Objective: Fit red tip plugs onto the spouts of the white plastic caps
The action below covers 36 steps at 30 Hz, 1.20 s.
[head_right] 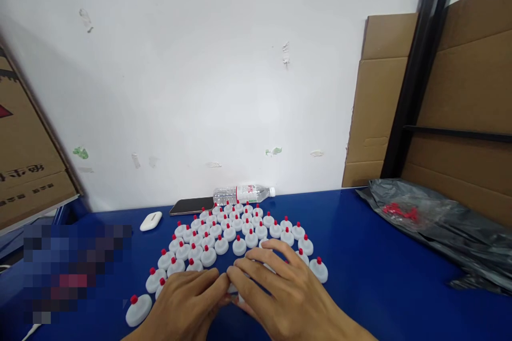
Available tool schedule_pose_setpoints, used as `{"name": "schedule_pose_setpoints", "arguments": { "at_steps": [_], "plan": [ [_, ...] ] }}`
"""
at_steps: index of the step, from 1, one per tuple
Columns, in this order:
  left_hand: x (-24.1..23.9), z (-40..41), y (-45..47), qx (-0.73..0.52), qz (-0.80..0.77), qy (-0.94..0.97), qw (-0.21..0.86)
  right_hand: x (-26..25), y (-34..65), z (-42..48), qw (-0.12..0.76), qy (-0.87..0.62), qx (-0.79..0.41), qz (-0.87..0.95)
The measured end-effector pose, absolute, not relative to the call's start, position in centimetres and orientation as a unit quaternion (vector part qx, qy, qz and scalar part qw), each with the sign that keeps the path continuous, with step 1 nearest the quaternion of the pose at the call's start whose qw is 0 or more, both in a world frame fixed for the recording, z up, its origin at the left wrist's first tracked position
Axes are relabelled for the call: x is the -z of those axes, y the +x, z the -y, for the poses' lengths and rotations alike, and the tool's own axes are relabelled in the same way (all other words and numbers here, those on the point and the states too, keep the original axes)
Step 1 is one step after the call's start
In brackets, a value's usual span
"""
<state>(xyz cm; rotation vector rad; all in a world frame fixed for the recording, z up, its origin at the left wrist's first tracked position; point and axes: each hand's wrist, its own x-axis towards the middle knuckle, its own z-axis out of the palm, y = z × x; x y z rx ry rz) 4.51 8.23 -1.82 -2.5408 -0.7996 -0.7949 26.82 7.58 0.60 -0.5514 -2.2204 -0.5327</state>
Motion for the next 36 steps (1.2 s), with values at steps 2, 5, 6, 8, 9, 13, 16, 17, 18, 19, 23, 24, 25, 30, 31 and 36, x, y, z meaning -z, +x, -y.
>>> {"name": "schedule_pose_setpoints", "arguments": {
  "at_steps": [2, 5, 6, 8, 9, 13, 16, 17, 18, 19, 23, 24, 25, 30, 31, 36],
  "plan": [
    [1.7, -8.3, 4.5, 0.287, 0.280, -0.902, 0.159, -0.5, 26.7, -7.6, 0.384, -0.218, 0.219, 0.870],
    [2.1, -8.5, 4.3, 0.317, 0.267, -0.906, 0.086, -0.2, 27.3, -8.0, 0.379, -0.218, 0.245, 0.865],
    [2.3, -8.6, 4.2, 0.328, 0.260, -0.907, 0.046, -0.2, 27.7, -8.2, 0.380, -0.225, 0.254, 0.860],
    [3.0, -8.6, 4.0, 0.340, 0.255, -0.905, -0.025, -0.1, 28.8, -9.0, 0.385, -0.263, 0.263, 0.845],
    [3.3, -8.6, 4.0, 0.339, 0.259, -0.903, -0.041, -0.1, 29.4, -9.4, 0.386, -0.295, 0.261, 0.834],
    [3.3, -8.5, 4.2, 0.299, 0.298, -0.905, 0.049, -0.4, 30.6, -10.6, 0.388, -0.375, 0.239, 0.808],
    [2.6, -8.6, 4.4, 0.255, 0.350, -0.899, 0.066, -0.2, 30.4, -10.9, 0.384, -0.384, 0.215, 0.812],
    [2.5, -8.7, 4.4, 0.247, 0.365, -0.896, 0.058, 0.0, 30.3, -10.9, 0.378, -0.388, 0.205, 0.815],
    [2.4, -8.9, 4.4, 0.244, 0.376, -0.892, 0.053, 0.3, 30.3, -11.0, 0.371, -0.395, 0.198, 0.817],
    [2.4, -9.0, 4.4, 0.240, 0.384, -0.890, 0.046, 0.5, 30.3, -11.1, 0.361, -0.403, 0.192, 0.819],
    [2.6, -9.5, 4.3, 0.214, 0.413, -0.885, 0.025, 1.5, 30.7, -11.6, 0.326, -0.440, 0.196, 0.813],
    [2.7, -9.5, 4.3, 0.207, 0.418, -0.884, 0.024, 1.6, 30.9, -11.7, 0.317, -0.449, 0.197, 0.812],
    [2.7, -9.5, 4.3, 0.201, 0.420, -0.884, 0.024, 1.8, 31.0, -11.9, 0.306, -0.458, 0.197, 0.811],
    [2.7, -9.5, 4.3, 0.165, 0.426, -0.889, 0.032, 2.6, 31.4, -12.4, 0.258, -0.490, 0.194, 0.810],
    [2.8, -9.5, 4.3, 0.157, 0.428, -0.890, 0.032, 2.7, 31.3, -12.5, 0.255, -0.490, 0.191, 0.811],
    [3.4, -9.5, 4.4, 0.134, 0.432, -0.891, 0.039, 2.8, 31.0, -12.6, 0.253, -0.490, 0.162, 0.818]
  ]
}}
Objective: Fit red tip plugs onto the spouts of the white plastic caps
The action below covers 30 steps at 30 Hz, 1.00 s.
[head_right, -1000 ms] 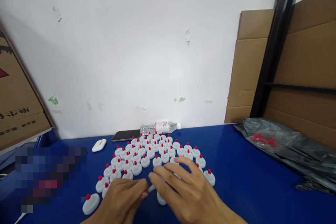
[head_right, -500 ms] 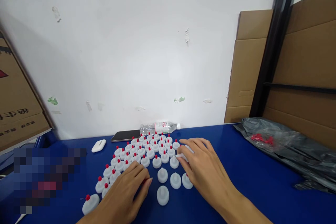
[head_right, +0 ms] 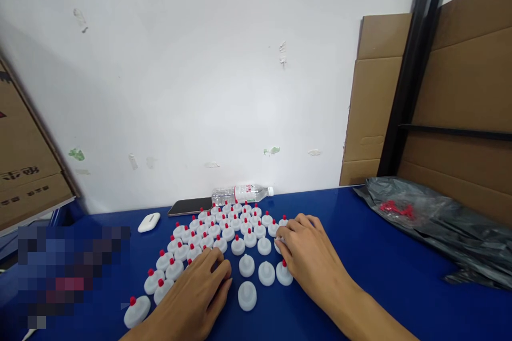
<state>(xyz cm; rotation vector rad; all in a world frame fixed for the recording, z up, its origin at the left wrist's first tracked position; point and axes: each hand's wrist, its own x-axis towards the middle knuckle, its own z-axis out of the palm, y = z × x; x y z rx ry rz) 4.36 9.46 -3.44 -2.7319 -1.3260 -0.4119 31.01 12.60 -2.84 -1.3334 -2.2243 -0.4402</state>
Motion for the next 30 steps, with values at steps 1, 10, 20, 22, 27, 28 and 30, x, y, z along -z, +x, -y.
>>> {"name": "schedule_pose_setpoints", "arguments": {
  "at_steps": [1, 10, 20, 22, 27, 28, 30],
  "plan": [
    [3.5, -9.4, 4.4, 0.134, 0.432, -0.891, 0.042, 2.8, 31.0, -12.6, 0.252, -0.491, 0.156, 0.819],
    [3.3, -9.4, 4.4, 0.124, 0.436, -0.891, 0.032, 2.7, 31.4, -13.0, 0.256, -0.493, 0.128, 0.821],
    [3.1, -9.2, 4.6, 0.112, 0.445, -0.889, 0.014, 2.6, 30.8, -12.5, 0.258, -0.483, 0.094, 0.832],
    [3.1, -9.3, 4.5, 0.113, 0.445, -0.888, 0.012, 2.4, 30.8, -12.5, 0.255, -0.488, 0.093, 0.829],
    [3.1, -9.4, 4.5, 0.107, 0.448, -0.887, 0.007, 1.2, 30.4, -11.7, 0.291, -0.493, 0.090, 0.815],
    [3.2, -9.4, 4.5, 0.106, 0.448, -0.888, 0.008, 0.9, 30.3, -11.5, 0.294, -0.506, 0.082, 0.807],
    [3.3, -9.3, 4.5, 0.107, 0.445, -0.889, 0.009, 0.7, 30.2, -11.2, 0.283, -0.541, 0.060, 0.790]
  ]
}}
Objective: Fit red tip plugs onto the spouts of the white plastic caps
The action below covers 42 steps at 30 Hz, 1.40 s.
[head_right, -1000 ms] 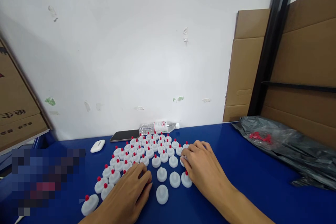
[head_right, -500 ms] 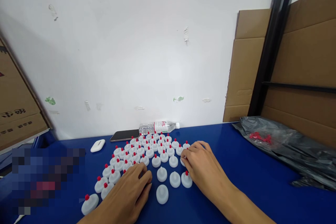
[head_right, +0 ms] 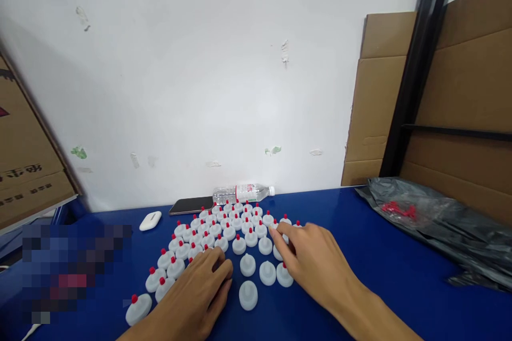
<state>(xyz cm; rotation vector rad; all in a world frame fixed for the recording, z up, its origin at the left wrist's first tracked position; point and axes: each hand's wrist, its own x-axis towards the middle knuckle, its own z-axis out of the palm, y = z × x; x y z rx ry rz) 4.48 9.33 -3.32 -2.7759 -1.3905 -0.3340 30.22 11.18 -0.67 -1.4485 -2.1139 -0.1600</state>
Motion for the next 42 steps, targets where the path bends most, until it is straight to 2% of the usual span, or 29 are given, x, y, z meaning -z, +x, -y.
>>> {"name": "schedule_pose_setpoints", "arguments": {
  "at_steps": [9, 24, 31, 33, 37, 42],
  "plan": [
    [3.5, -9.3, 4.3, 0.116, 0.433, -0.893, 0.031, 1.5, 29.2, -10.8, 0.186, -0.562, 0.016, 0.805],
    [3.6, -9.3, 4.4, 0.117, 0.431, -0.895, 0.017, 0.7, 28.8, -10.2, 0.168, -0.579, -0.029, 0.797],
    [3.2, -9.1, 4.5, 0.103, 0.440, -0.892, 0.004, 0.1, 28.9, -10.2, 0.171, -0.587, -0.258, 0.748],
    [3.0, -9.1, 4.6, 0.102, 0.443, -0.891, 0.001, 0.3, 29.1, -10.3, 0.191, -0.597, -0.217, 0.749],
    [2.5, -8.9, 4.8, 0.104, 0.441, -0.891, -0.001, 0.6, 29.3, -10.4, 0.249, -0.606, -0.036, 0.755],
    [2.2, -8.9, 4.5, 0.157, 0.407, -0.897, 0.071, 0.7, 29.4, -9.9, 0.350, -0.547, -0.026, 0.759]
  ]
}}
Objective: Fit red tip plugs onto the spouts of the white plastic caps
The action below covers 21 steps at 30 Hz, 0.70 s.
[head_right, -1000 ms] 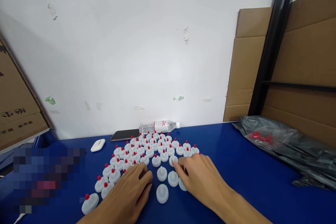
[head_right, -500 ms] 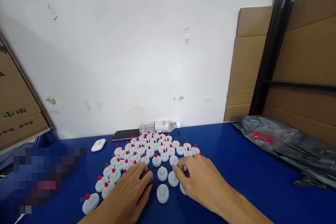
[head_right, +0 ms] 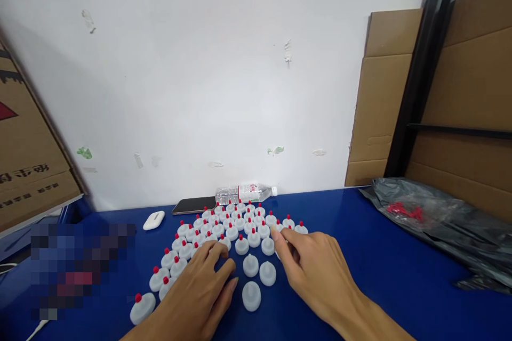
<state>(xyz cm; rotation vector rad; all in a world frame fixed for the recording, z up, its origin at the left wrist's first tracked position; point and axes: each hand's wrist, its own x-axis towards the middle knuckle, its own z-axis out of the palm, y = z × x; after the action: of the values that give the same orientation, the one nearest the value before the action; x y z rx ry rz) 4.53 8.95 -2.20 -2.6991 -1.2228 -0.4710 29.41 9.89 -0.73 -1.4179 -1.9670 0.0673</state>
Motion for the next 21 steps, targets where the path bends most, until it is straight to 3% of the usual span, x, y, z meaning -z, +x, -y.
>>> {"name": "schedule_pose_setpoints", "arguments": {
  "at_steps": [5, 9, 15, 21],
  "plan": [
    [1.6, -8.8, 4.2, 0.236, 0.358, -0.896, 0.115, 0.3, 29.6, -9.0, 0.413, -0.398, 0.006, 0.819],
    [1.9, -8.6, 4.2, 0.300, 0.334, -0.883, 0.135, 0.9, 29.5, -8.7, 0.385, -0.265, 0.069, 0.881],
    [2.2, -8.5, 4.2, 0.342, 0.297, -0.873, 0.180, 1.8, 28.5, -7.9, 0.397, -0.218, 0.115, 0.884],
    [1.6, -8.4, 4.1, 0.358, 0.236, -0.882, 0.194, 0.1, 28.2, -7.2, 0.319, -0.182, 0.091, 0.926]
  ]
}}
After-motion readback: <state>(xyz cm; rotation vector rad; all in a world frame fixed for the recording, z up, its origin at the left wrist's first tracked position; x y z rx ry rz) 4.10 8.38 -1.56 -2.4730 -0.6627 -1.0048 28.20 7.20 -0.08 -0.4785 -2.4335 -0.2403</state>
